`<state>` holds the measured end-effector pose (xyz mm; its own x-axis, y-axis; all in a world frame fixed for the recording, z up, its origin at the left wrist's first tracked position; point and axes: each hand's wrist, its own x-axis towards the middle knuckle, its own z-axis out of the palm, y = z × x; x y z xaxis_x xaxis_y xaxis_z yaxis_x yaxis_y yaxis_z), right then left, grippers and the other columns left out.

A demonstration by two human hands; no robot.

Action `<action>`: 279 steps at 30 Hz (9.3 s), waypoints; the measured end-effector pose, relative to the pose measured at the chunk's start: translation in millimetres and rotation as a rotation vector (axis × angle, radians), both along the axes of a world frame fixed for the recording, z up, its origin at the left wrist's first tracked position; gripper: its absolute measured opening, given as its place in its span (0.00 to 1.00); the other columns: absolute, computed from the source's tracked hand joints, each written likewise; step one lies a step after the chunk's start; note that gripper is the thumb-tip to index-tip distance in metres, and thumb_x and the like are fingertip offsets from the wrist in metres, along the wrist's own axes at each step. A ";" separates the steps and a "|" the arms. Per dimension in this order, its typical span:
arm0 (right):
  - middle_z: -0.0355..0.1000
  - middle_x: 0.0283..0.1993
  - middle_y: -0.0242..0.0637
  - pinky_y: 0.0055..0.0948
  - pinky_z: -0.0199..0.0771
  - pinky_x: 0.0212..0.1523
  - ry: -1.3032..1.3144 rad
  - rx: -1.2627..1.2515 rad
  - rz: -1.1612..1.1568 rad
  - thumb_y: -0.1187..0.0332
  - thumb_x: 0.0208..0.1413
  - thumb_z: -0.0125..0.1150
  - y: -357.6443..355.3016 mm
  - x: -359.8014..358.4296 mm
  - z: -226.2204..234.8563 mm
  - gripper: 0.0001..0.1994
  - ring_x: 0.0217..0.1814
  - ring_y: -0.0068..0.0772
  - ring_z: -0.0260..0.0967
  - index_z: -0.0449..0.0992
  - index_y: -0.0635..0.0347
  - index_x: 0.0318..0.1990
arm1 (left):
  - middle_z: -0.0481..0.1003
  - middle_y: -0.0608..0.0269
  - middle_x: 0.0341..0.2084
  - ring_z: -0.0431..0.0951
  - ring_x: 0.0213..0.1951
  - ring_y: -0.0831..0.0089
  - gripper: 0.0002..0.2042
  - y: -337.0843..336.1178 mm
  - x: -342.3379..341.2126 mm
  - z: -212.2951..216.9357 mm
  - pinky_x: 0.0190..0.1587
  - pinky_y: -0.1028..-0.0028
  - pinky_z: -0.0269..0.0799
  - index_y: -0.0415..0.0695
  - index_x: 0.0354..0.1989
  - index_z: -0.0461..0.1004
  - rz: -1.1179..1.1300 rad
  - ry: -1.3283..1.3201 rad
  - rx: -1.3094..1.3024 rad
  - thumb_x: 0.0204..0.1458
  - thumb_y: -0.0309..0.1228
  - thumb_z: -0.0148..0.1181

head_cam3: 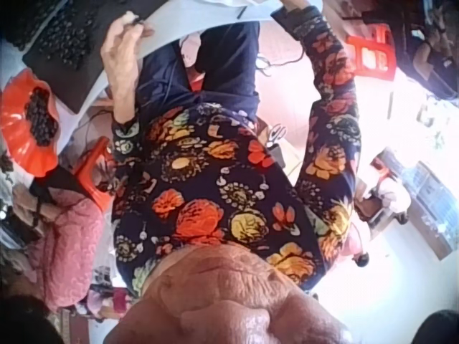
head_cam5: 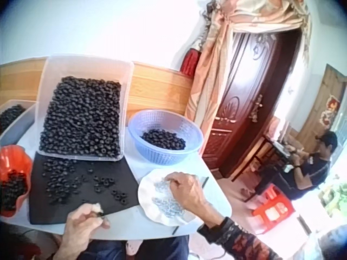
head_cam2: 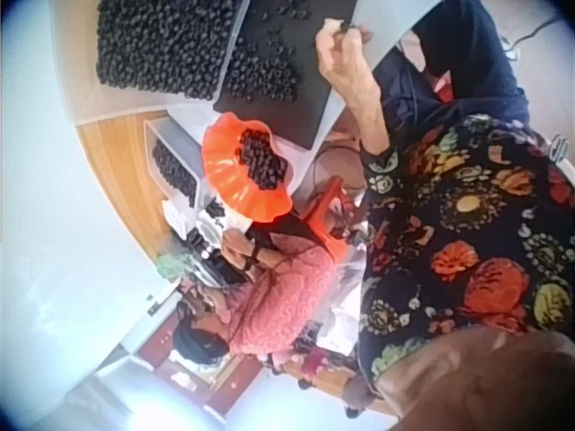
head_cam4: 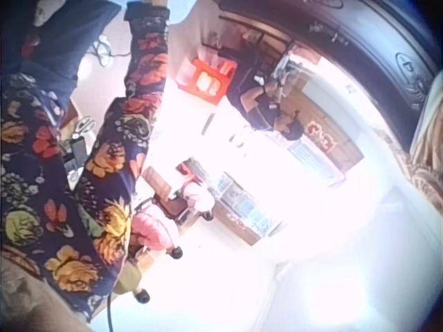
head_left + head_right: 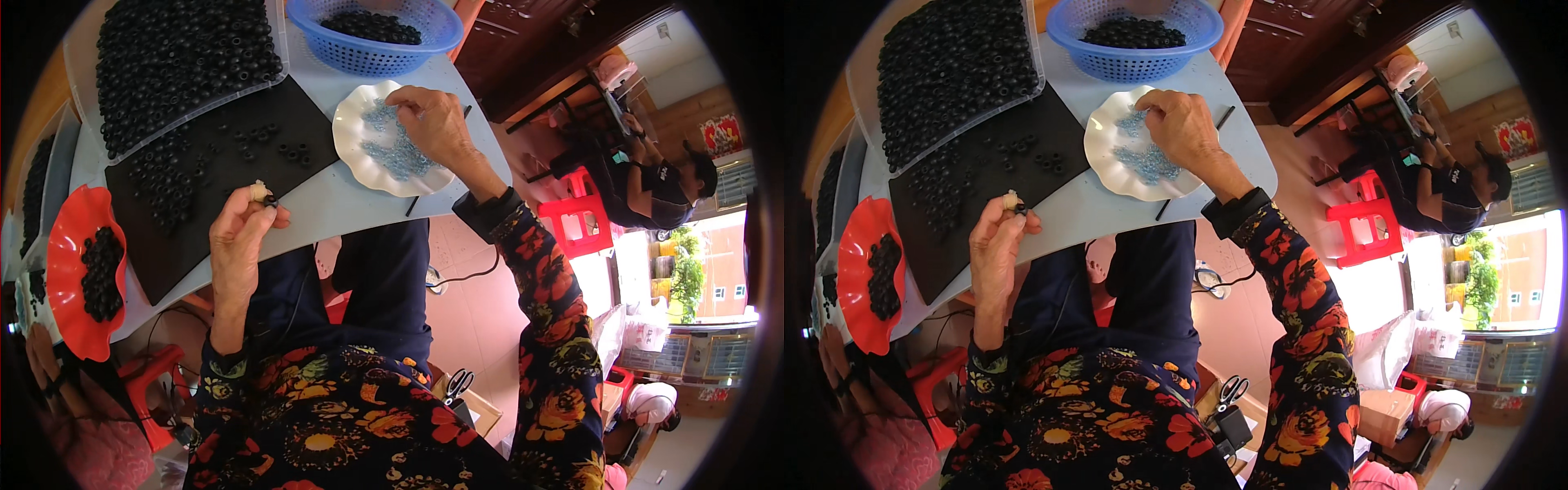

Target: Inserting small blue decorative beads into circular black plastic components by hand.

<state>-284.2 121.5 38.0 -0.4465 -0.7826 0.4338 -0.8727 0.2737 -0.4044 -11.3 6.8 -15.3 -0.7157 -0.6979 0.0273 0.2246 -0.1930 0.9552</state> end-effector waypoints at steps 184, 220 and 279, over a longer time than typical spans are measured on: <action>0.71 0.42 0.36 0.28 0.72 0.36 -0.372 -0.475 0.261 0.84 0.37 0.63 -35.0 180.5 -46.0 0.18 0.37 0.34 0.68 0.77 0.61 0.40 | 0.72 0.69 0.28 0.70 0.31 0.84 0.04 2.3 12.9 1.1 0.35 0.83 0.67 0.37 0.34 0.74 0.009 0.129 0.323 0.51 0.19 0.53; 0.74 0.35 0.40 0.30 0.70 0.39 -0.550 -0.290 0.270 0.74 0.47 0.64 -31.2 170.3 -36.7 0.13 0.37 0.35 0.71 0.76 0.60 0.42 | 0.76 0.59 0.32 0.75 0.35 0.76 0.08 -8.6 32.6 6.1 0.42 0.76 0.71 0.36 0.38 0.72 0.154 0.116 0.037 0.57 0.29 0.51; 0.75 0.30 0.46 0.32 0.73 0.31 -0.190 -0.123 0.010 0.73 0.50 0.57 -2.1 77.0 2.5 0.06 0.29 0.43 0.75 0.78 0.61 0.34 | 0.73 0.63 0.30 0.71 0.35 0.77 0.08 -6.0 17.4 0.0 0.42 0.75 0.66 0.36 0.41 0.72 -0.079 0.051 0.101 0.54 0.23 0.51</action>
